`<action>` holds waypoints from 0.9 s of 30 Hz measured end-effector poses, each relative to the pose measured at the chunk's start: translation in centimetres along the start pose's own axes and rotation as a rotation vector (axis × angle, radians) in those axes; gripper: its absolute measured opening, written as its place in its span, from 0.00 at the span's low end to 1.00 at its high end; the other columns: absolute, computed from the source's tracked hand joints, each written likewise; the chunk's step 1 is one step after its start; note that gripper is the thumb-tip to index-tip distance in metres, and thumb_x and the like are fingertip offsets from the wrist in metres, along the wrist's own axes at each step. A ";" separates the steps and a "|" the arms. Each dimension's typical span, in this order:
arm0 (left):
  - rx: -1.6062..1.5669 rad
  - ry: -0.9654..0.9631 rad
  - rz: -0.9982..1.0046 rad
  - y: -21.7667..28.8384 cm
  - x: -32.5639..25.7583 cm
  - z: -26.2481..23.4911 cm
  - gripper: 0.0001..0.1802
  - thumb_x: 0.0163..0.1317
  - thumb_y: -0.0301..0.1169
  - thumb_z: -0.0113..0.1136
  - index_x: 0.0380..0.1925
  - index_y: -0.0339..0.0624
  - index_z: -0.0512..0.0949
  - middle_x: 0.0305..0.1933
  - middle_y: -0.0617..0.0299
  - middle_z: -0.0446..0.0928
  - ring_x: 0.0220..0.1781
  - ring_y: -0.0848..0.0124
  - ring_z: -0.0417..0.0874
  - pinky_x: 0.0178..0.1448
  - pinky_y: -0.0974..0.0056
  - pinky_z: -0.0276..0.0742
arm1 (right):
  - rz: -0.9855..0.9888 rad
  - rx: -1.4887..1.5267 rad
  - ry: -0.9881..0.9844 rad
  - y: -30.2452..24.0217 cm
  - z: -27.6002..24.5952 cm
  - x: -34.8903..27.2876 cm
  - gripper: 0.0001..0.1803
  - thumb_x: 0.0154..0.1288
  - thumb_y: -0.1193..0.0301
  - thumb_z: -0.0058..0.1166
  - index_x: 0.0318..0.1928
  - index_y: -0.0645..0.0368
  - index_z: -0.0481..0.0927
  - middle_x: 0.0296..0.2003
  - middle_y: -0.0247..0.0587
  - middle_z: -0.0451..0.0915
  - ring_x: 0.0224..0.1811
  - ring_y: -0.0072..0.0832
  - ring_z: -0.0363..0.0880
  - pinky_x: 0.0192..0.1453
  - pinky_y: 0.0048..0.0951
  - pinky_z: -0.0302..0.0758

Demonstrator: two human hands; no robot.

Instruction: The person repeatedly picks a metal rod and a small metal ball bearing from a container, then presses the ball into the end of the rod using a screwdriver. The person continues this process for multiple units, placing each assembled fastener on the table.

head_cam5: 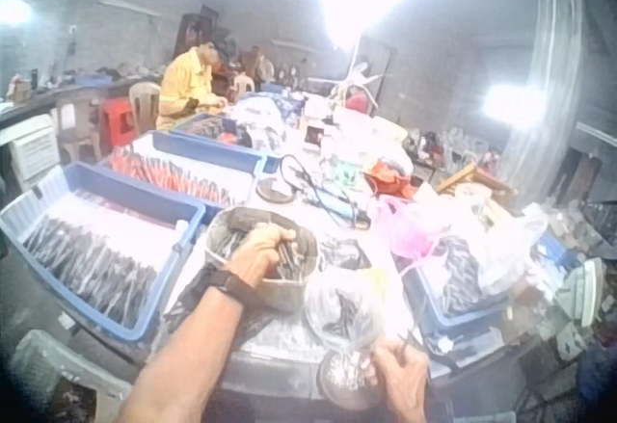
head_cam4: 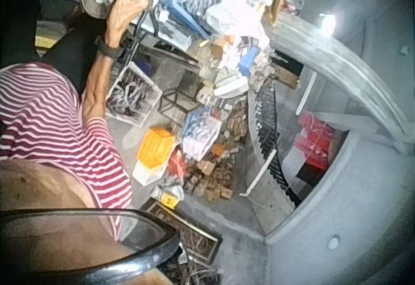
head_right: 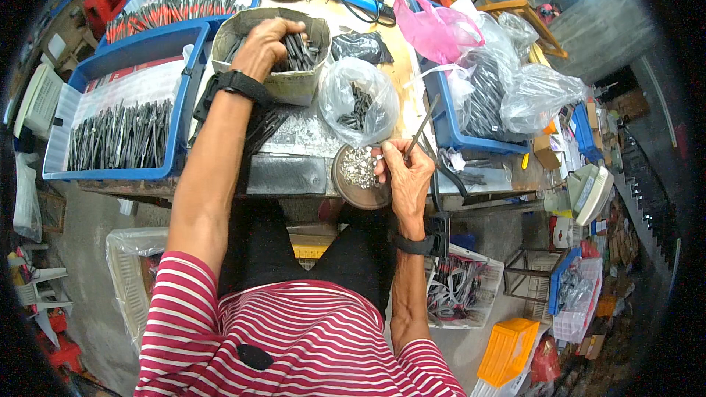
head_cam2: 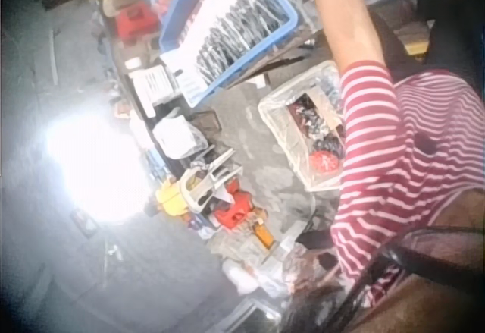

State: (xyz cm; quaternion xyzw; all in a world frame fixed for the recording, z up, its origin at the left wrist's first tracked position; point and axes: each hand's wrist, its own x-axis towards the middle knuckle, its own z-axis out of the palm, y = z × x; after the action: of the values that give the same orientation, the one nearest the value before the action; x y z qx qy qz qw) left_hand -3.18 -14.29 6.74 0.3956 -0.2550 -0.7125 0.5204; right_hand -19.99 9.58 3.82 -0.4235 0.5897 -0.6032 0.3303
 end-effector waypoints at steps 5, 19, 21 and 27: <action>0.036 -0.214 -0.049 2.2 0.5 -0.4 0.07 0.54 0.22 0.60 0.31 0.32 0.73 0.24 0.54 0.76 0.20 0.68 0.81 0.24 0.68 0.83 | 0.001 -0.037 -0.004 0.1 0.2 -0.1 0.08 0.63 0.73 0.50 0.31 0.68 0.75 0.25 0.42 0.79 0.19 0.16 0.71 0.20 0.16 0.67; 0.116 -0.646 -0.258 -3.3 -11.2 -2.5 0.22 0.55 0.19 0.57 0.48 0.34 0.61 0.28 0.57 0.74 0.24 0.71 0.78 0.26 0.69 0.79 | 0.043 0.040 -0.025 0.8 0.3 -0.7 0.06 0.63 0.75 0.50 0.32 0.68 0.74 0.26 0.46 0.79 0.19 0.19 0.71 0.20 0.17 0.66; 0.224 -0.567 -0.310 -4.4 -10.7 -3.1 0.23 0.53 0.18 0.58 0.49 0.34 0.61 0.28 0.58 0.74 0.24 0.71 0.78 0.25 0.69 0.78 | 0.040 0.028 -0.034 0.8 0.2 -0.7 0.06 0.63 0.75 0.51 0.32 0.67 0.74 0.26 0.46 0.79 0.19 0.19 0.71 0.20 0.17 0.66; 0.564 -0.344 -0.229 -7.4 -8.9 -3.9 0.19 0.50 0.18 0.59 0.41 0.33 0.63 0.27 0.57 0.72 0.22 0.71 0.75 0.22 0.67 0.74 | 0.034 0.010 -0.037 0.9 0.1 -0.5 0.06 0.62 0.75 0.52 0.32 0.67 0.75 0.26 0.45 0.80 0.19 0.19 0.72 0.20 0.17 0.67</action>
State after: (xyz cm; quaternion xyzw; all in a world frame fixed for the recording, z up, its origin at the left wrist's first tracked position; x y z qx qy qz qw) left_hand -2.65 -3.32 1.48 0.4240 -0.4798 -0.7240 0.2566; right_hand -19.74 9.93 2.88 -0.4228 0.5874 -0.5926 0.3536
